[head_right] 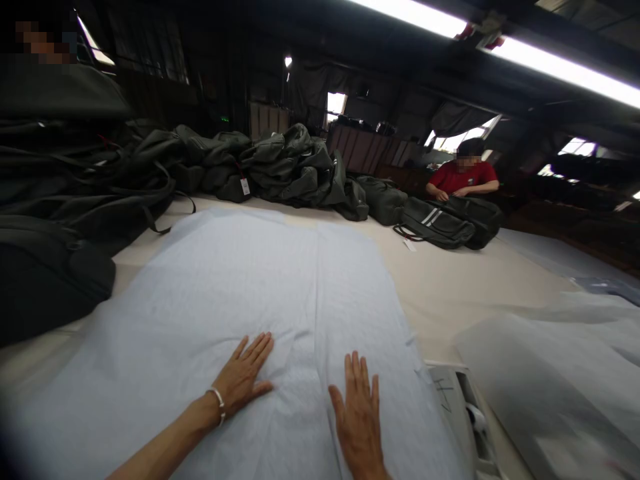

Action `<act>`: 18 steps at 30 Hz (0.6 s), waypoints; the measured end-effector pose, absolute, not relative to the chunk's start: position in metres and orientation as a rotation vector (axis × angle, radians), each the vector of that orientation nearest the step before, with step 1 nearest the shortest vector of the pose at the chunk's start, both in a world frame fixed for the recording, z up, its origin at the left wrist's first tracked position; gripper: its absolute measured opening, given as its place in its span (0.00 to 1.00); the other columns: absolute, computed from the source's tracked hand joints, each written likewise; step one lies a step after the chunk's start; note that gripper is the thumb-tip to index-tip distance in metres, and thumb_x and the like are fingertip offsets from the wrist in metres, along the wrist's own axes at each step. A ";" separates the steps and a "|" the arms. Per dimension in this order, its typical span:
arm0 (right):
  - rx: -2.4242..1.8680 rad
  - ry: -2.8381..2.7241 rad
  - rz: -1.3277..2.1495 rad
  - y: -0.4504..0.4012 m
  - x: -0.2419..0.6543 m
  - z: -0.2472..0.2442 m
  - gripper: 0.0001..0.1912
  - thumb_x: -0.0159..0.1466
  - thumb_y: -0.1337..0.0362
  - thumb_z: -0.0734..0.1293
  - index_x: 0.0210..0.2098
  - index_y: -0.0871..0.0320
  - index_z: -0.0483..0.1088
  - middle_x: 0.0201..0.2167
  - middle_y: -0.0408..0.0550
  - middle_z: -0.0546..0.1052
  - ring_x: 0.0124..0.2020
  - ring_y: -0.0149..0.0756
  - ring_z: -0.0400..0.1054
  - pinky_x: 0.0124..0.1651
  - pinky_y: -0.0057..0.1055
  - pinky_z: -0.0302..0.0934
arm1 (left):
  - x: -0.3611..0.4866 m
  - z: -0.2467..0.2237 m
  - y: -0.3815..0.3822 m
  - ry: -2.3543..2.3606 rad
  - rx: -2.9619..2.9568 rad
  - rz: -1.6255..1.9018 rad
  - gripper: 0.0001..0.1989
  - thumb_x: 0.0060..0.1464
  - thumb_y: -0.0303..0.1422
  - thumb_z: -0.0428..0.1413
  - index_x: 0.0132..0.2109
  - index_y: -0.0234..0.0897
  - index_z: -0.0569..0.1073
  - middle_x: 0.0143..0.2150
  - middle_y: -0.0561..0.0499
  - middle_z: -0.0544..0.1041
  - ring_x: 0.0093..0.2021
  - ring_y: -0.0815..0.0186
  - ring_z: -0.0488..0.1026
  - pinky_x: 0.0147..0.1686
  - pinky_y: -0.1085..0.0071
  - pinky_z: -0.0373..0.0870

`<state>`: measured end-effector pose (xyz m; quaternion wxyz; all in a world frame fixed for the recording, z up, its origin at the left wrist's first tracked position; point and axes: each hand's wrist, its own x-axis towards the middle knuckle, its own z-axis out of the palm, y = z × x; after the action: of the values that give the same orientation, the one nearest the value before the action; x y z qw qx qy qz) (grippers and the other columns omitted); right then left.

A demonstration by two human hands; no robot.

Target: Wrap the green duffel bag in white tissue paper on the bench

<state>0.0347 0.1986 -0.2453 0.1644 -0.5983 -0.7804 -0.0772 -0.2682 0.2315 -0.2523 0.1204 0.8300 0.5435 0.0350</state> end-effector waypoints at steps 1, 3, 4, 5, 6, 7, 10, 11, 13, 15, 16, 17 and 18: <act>-1.781 -2.240 -0.204 0.210 0.050 -0.248 0.36 0.69 0.47 0.51 0.68 0.65 0.48 0.68 0.56 0.54 0.69 0.49 0.44 0.67 0.57 0.43 | -0.271 -0.261 0.230 1.591 2.451 0.125 0.40 0.62 0.55 0.43 0.70 0.33 0.47 0.71 0.41 0.47 0.70 0.53 0.45 0.67 0.47 0.42; -1.866 -2.286 -0.172 0.223 0.067 -0.263 0.39 0.68 0.43 0.50 0.66 0.67 0.51 0.68 0.57 0.54 0.69 0.50 0.43 0.67 0.58 0.40 | -0.275 -0.273 0.227 1.612 2.504 0.181 0.37 0.63 0.52 0.43 0.70 0.34 0.46 0.71 0.43 0.47 0.70 0.55 0.46 0.67 0.49 0.43; -1.886 -2.311 -0.159 0.225 0.070 -0.271 0.39 0.68 0.42 0.50 0.66 0.67 0.52 0.68 0.57 0.54 0.69 0.49 0.42 0.68 0.57 0.39 | -0.277 -0.278 0.226 1.624 2.529 0.211 0.36 0.64 0.50 0.44 0.70 0.34 0.46 0.71 0.43 0.48 0.70 0.55 0.47 0.67 0.49 0.43; -1.901 -2.329 -0.150 0.226 0.069 -0.278 0.39 0.68 0.43 0.50 0.66 0.67 0.52 0.68 0.56 0.53 0.70 0.49 0.41 0.68 0.56 0.38 | -0.277 -0.282 0.225 1.636 2.552 0.241 0.35 0.65 0.48 0.44 0.70 0.35 0.46 0.71 0.44 0.48 0.70 0.56 0.48 0.67 0.50 0.44; -1.915 -2.336 -0.146 0.225 0.068 -0.283 0.38 0.68 0.44 0.50 0.66 0.66 0.51 0.68 0.55 0.52 0.70 0.48 0.40 0.68 0.55 0.37 | -0.278 -0.285 0.226 1.648 2.571 0.270 0.34 0.65 0.47 0.44 0.70 0.36 0.46 0.71 0.45 0.49 0.70 0.57 0.48 0.66 0.50 0.44; -1.927 -2.335 -0.144 0.224 0.066 -0.285 0.37 0.69 0.45 0.50 0.67 0.66 0.51 0.68 0.54 0.52 0.70 0.47 0.39 0.69 0.55 0.36 | -0.278 -0.288 0.226 1.656 2.589 0.298 0.33 0.66 0.45 0.44 0.70 0.36 0.46 0.71 0.45 0.49 0.70 0.57 0.49 0.66 0.51 0.45; -1.962 -2.316 -0.106 0.223 0.061 -0.283 0.32 0.70 0.50 0.48 0.66 0.64 0.52 0.68 0.52 0.53 0.70 0.46 0.39 0.69 0.54 0.36 | -0.277 -0.294 0.228 1.663 2.627 0.368 0.31 0.66 0.42 0.43 0.70 0.38 0.45 0.70 0.46 0.51 0.70 0.58 0.50 0.66 0.51 0.46; -1.976 -2.304 -0.079 0.224 0.061 -0.280 0.31 0.70 0.52 0.48 0.66 0.64 0.53 0.68 0.52 0.53 0.70 0.45 0.39 0.69 0.53 0.35 | -0.277 -0.296 0.229 1.665 2.634 0.386 0.30 0.67 0.41 0.43 0.70 0.38 0.45 0.70 0.46 0.52 0.69 0.59 0.50 0.66 0.51 0.46; -1.993 -2.277 -0.003 0.226 0.062 -0.276 0.30 0.70 0.54 0.47 0.66 0.63 0.54 0.68 0.51 0.54 0.70 0.44 0.40 0.69 0.53 0.35 | -0.277 -0.299 0.229 1.667 2.642 0.413 0.30 0.66 0.40 0.44 0.70 0.39 0.45 0.70 0.46 0.52 0.69 0.59 0.51 0.66 0.51 0.47; -1.966 -2.258 0.116 0.228 0.066 -0.275 0.30 0.70 0.56 0.46 0.65 0.62 0.56 0.67 0.50 0.55 0.70 0.43 0.40 0.69 0.52 0.35 | -0.278 -0.301 0.230 1.675 2.644 0.435 0.30 0.66 0.40 0.44 0.70 0.40 0.46 0.70 0.47 0.53 0.69 0.59 0.51 0.66 0.51 0.47; -1.936 -2.249 0.196 0.229 0.070 -0.274 0.30 0.70 0.56 0.46 0.65 0.62 0.57 0.67 0.49 0.56 0.70 0.42 0.41 0.70 0.52 0.35 | -0.278 -0.302 0.230 1.676 2.640 0.444 0.29 0.66 0.39 0.44 0.70 0.40 0.46 0.70 0.47 0.53 0.69 0.59 0.51 0.66 0.52 0.47; -1.898 -2.235 0.285 0.231 0.074 -0.274 0.30 0.69 0.55 0.46 0.64 0.61 0.58 0.67 0.49 0.57 0.70 0.42 0.41 0.70 0.52 0.35 | -0.279 -0.302 0.231 1.671 2.631 0.449 0.29 0.67 0.39 0.44 0.70 0.41 0.47 0.70 0.47 0.53 0.69 0.59 0.52 0.66 0.52 0.48; -1.856 -2.206 0.377 0.233 0.080 -0.272 0.31 0.69 0.53 0.46 0.64 0.61 0.59 0.66 0.49 0.58 0.69 0.42 0.42 0.70 0.52 0.35 | -0.280 -0.302 0.231 1.662 2.612 0.451 0.29 0.67 0.39 0.44 0.70 0.42 0.47 0.70 0.48 0.53 0.69 0.59 0.52 0.66 0.52 0.48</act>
<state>0.0803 0.2327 -0.2721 0.1167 -0.6339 -0.7536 0.1288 -0.2796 0.2313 -0.3019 0.0064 0.8348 0.5313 0.1440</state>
